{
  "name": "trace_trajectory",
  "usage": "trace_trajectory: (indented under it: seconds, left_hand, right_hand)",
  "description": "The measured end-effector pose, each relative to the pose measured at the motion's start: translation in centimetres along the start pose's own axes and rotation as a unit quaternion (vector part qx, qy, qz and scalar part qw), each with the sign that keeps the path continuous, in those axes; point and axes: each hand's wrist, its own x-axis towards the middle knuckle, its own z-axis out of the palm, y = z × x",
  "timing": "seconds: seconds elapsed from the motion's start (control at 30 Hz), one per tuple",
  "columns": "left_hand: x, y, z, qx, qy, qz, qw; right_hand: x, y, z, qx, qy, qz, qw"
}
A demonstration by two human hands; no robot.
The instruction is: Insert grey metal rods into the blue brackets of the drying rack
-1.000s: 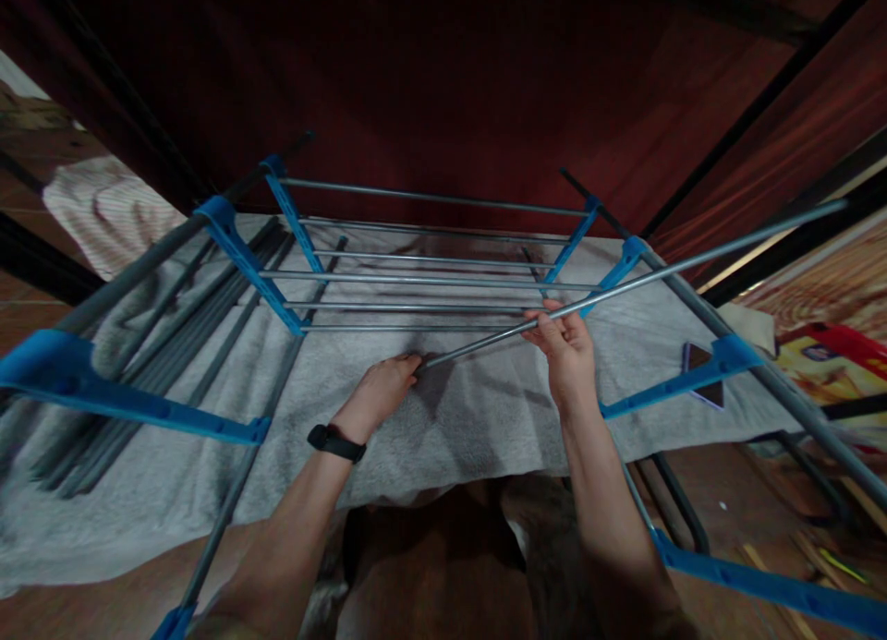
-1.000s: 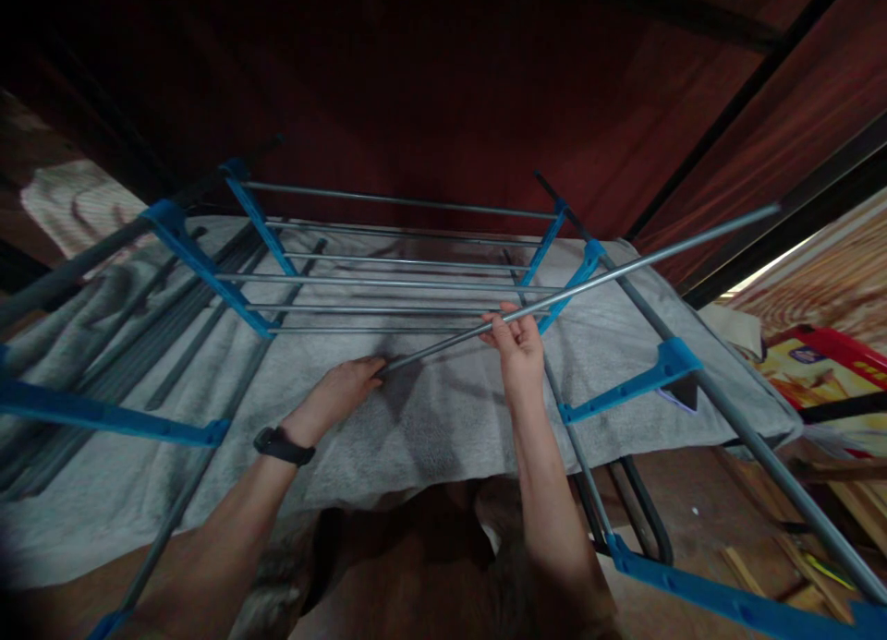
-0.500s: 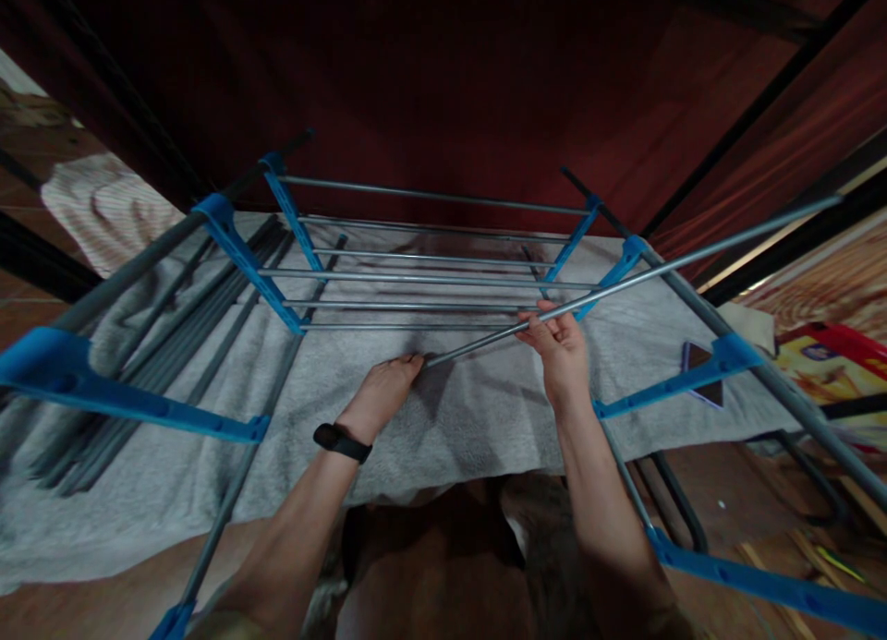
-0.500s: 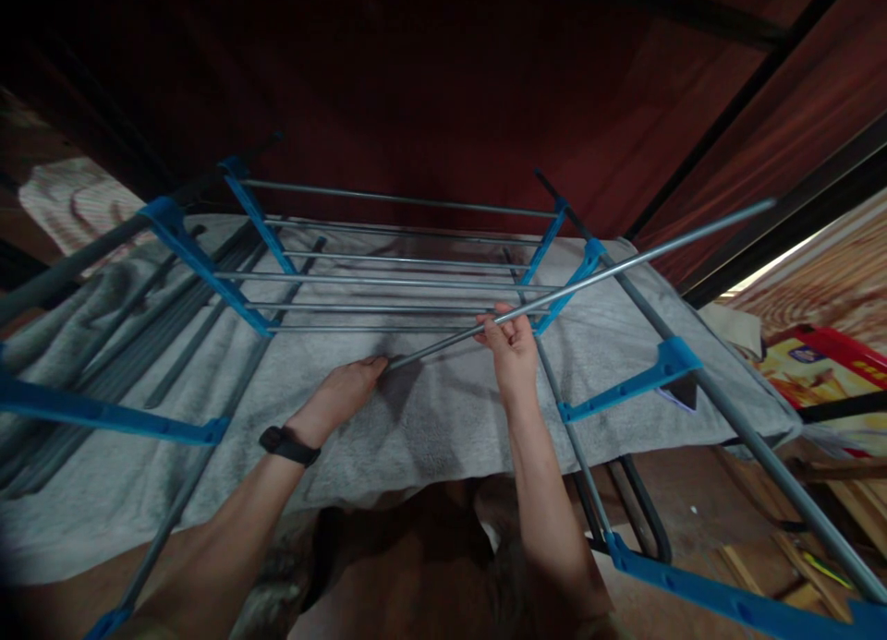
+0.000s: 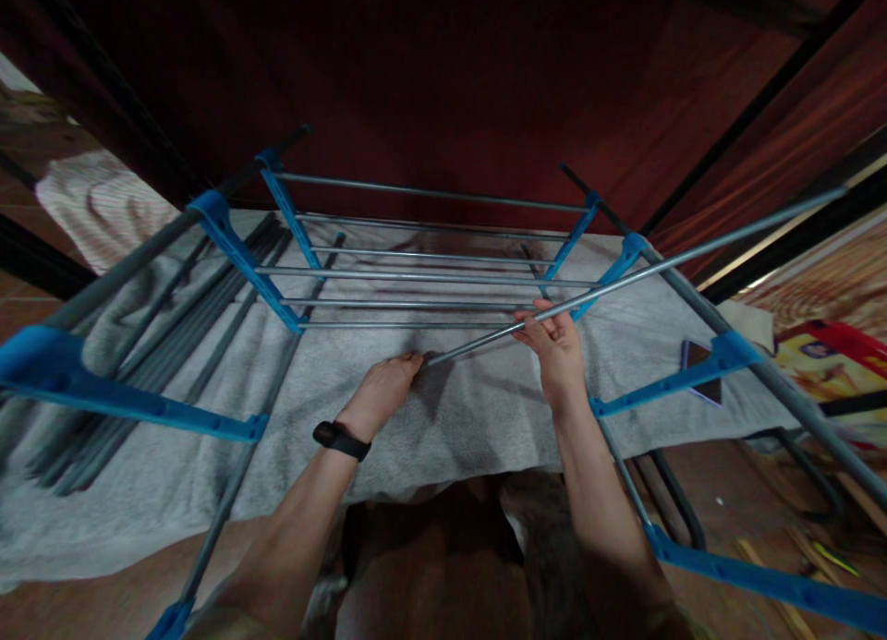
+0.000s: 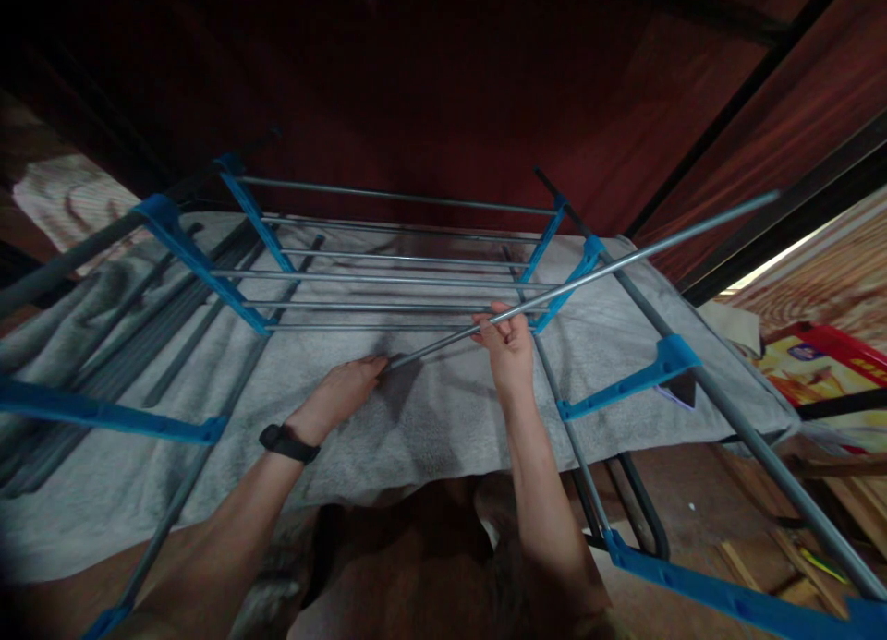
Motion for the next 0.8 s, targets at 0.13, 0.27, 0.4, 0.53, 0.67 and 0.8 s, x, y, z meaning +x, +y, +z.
trace_trajectory:
  seconds: [0.13, 0.27, 0.4, 0.53, 0.67, 0.8]
  left_hand:
    - [0.2, 0.0, 0.1, -0.024, -0.001, 0.000, 1.000]
    - [0.4, 0.0, 0.2, -0.036, 0.001, -0.014, 0.999]
    - [0.5, 0.1, -0.1, -0.056, -0.004, -0.016, 0.998]
    - [0.6, 0.5, -0.5, -0.087, -0.003, -0.011, 0.996]
    - [0.4, 0.9, -0.8, -0.100, -0.009, -0.016, 0.995]
    - [0.4, 1.1, -0.9, -0.108, -0.011, -0.012, 0.994]
  right_hand:
    - [0.0, 0.0, 0.1, -0.001, -0.006, 0.000, 1.000]
    - [0.0, 0.0, 0.0, -0.008, -0.010, 0.000, 1.000]
    - [0.0, 0.0, 0.0, -0.008, -0.006, -0.002, 1.000]
    - [0.0, 0.1, 0.1, -0.007, -0.009, -0.006, 1.000]
    - [-0.1, 0.2, 0.2, -0.005, -0.008, -0.007, 1.000]
    - [-0.2, 0.2, 0.4, -0.003, -0.009, 0.000, 1.000]
